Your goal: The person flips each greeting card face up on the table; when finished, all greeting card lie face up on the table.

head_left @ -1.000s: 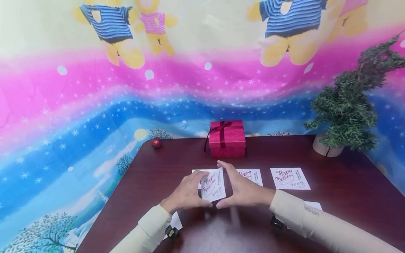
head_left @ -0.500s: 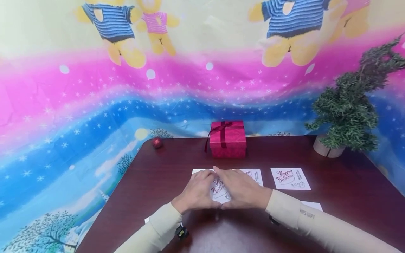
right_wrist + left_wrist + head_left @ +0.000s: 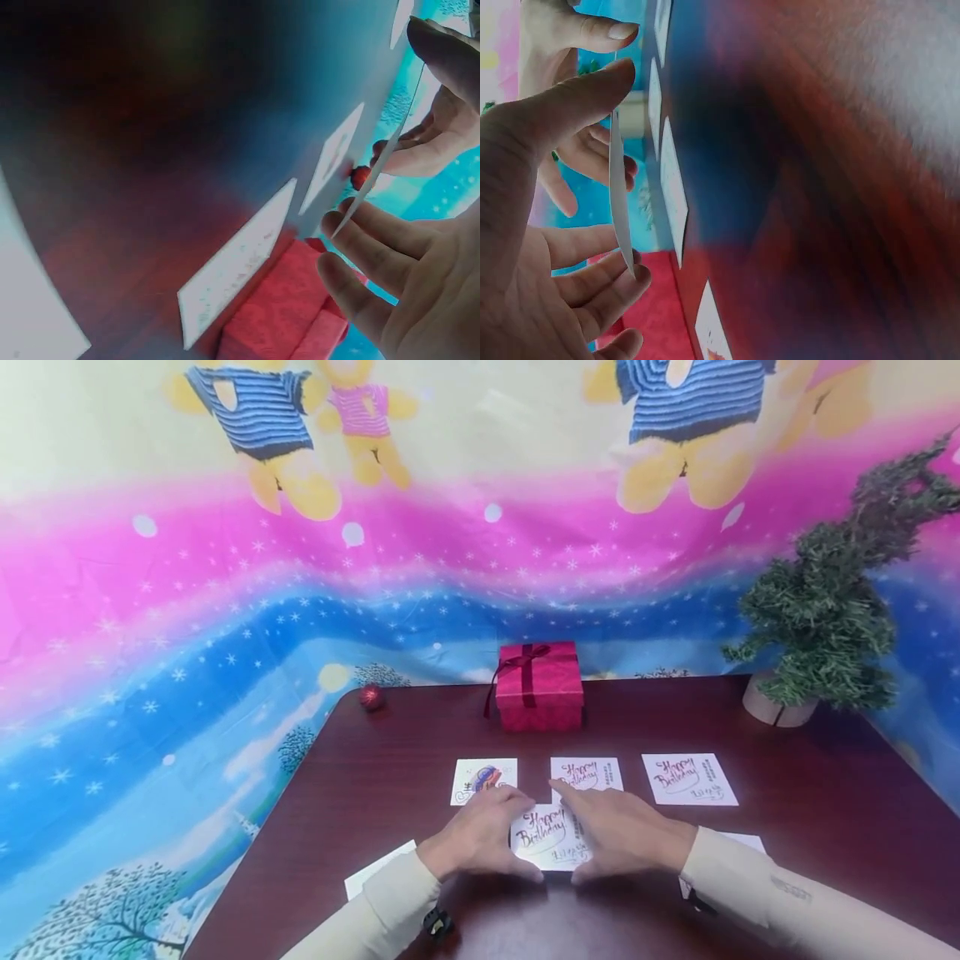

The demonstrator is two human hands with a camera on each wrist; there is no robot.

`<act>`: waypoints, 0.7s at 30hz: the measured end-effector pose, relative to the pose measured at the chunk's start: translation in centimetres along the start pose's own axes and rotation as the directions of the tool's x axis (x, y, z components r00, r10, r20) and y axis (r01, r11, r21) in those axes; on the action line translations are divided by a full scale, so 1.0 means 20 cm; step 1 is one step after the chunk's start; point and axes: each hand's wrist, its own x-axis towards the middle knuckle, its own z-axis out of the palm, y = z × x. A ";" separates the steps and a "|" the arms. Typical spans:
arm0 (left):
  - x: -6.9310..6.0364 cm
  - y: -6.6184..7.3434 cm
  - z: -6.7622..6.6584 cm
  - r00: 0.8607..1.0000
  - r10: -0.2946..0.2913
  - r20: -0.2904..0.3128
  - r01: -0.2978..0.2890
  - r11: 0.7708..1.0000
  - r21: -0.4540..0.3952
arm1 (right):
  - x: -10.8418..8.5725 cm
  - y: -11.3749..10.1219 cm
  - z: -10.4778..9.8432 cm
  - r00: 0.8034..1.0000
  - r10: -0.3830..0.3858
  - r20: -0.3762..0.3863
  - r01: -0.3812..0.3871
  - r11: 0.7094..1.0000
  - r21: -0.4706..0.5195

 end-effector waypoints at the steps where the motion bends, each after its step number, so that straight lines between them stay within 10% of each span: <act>1: 0.01 0.01 0.01 1.000 0.021 0.001 -0.021 1.000 0.010 | -0.02 0.01 0.00 1.000 -0.002 0.000 0.002 1.000 -0.001; 21: 0.17 0.19 0.16 0.991 0.098 0.090 -0.109 0.987 0.121 | -0.27 0.15 0.05 0.998 0.047 -0.045 -0.049 0.998 -0.050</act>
